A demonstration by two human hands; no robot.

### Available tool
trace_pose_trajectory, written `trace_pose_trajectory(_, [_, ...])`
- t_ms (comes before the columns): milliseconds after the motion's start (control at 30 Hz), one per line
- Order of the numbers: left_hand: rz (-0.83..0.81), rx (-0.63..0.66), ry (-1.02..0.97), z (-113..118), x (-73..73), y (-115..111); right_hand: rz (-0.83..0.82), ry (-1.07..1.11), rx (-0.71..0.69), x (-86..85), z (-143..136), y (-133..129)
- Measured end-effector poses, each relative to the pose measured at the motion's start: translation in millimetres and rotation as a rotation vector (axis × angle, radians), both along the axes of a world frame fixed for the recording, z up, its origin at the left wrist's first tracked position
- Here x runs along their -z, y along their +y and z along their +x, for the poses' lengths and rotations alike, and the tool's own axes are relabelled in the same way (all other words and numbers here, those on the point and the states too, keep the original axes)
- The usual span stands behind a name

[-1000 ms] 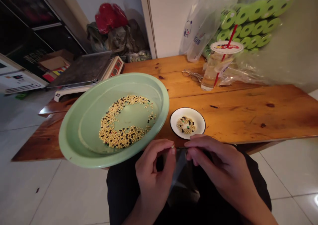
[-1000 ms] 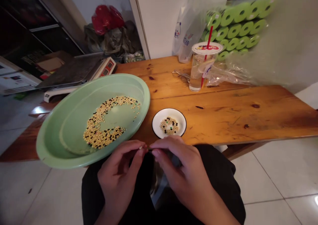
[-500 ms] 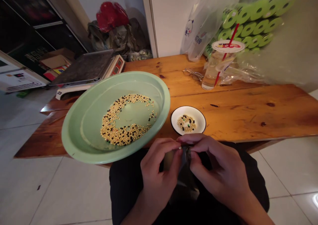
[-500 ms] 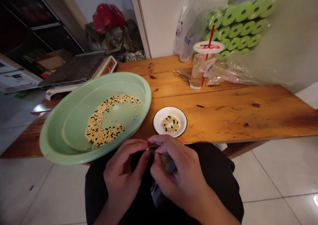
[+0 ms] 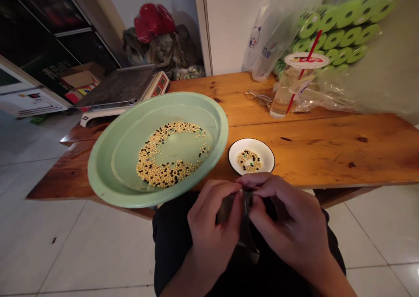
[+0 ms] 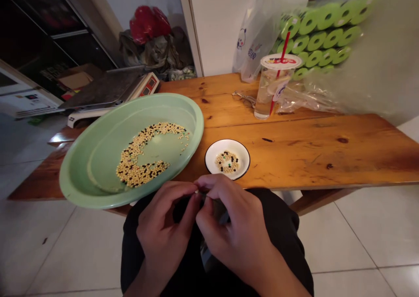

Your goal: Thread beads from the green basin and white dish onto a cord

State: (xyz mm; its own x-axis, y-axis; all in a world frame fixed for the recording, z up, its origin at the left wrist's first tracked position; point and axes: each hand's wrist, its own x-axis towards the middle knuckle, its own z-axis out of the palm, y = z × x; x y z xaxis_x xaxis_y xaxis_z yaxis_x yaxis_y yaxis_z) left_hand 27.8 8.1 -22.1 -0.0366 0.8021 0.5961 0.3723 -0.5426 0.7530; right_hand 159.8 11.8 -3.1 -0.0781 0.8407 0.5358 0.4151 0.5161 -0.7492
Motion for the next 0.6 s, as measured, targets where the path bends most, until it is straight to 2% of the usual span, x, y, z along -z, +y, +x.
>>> trace_pose_trajectory(200, [0.041, 0.010, 0.027, 0, -3.3, -2, -0.003, 0.042, 0.000, -1.8, 3, -4])
trace_pose_trajectory(333, [0.018, 0.065, 0.031, 4, -9.5, -14, -0.041, 0.004, 0.013, -6.5, 12, -22])
trace_pose_trajectory(467, [0.001, 0.138, 0.080, 12, -12.9, -29, -0.038, 0.012, 0.082, -7.9, 21, -39])
trace_pose_trajectory(600, [-0.008, 0.127, 0.106, 17, -13.7, -34, -0.056, 0.073, 0.052, -7.7, 23, -38])
